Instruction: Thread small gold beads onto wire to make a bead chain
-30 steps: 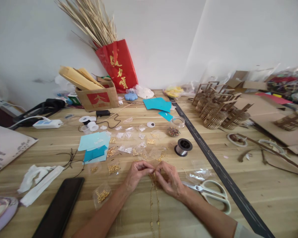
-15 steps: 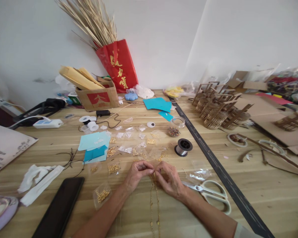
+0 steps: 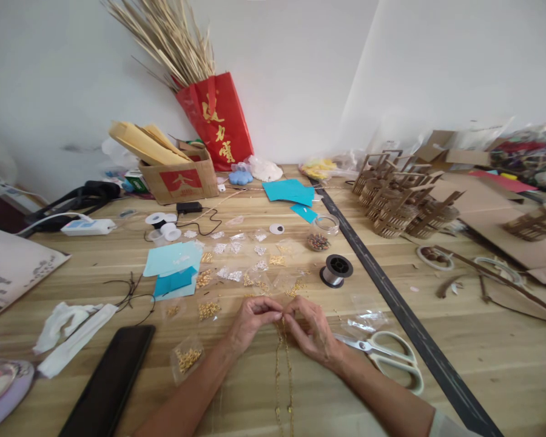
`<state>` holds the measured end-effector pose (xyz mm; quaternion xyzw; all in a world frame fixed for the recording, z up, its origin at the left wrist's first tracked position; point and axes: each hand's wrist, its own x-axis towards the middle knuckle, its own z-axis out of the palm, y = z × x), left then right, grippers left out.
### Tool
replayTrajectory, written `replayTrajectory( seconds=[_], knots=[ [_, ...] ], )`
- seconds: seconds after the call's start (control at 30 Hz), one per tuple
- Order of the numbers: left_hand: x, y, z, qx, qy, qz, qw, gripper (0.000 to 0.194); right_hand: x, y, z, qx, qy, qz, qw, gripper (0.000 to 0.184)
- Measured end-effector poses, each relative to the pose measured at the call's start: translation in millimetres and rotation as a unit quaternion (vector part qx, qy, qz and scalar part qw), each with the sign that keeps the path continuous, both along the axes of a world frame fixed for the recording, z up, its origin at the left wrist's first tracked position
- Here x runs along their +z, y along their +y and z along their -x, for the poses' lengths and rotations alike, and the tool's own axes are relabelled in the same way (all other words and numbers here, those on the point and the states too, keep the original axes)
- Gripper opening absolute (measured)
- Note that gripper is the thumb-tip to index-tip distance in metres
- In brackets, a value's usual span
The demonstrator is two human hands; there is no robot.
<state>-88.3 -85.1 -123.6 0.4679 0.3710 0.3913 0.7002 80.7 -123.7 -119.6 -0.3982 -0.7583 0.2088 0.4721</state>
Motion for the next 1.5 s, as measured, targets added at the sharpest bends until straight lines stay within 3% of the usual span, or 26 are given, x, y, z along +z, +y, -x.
replayTrajectory(
  seconds=[0.43,0.77,1.5],
  knots=[
    [2.0,-0.6,0.6,0.015,0.009,0.014,1.000,0.023,4.0,-0.2,0.0,0.014,0.005,-0.007,1.000,0.009],
    [1.9,0.3,-0.1,0.049,-0.013,0.001,0.999,0.015,2.1,0.0,-0.2,0.012,0.007,-0.017,1.000,0.008],
    [5.3,-0.3,-0.7,0.028,0.003,0.021,0.999,0.022,-2.7,1.2,-0.8,-0.007,0.004,-0.015,1.000,0.007]
  ],
)
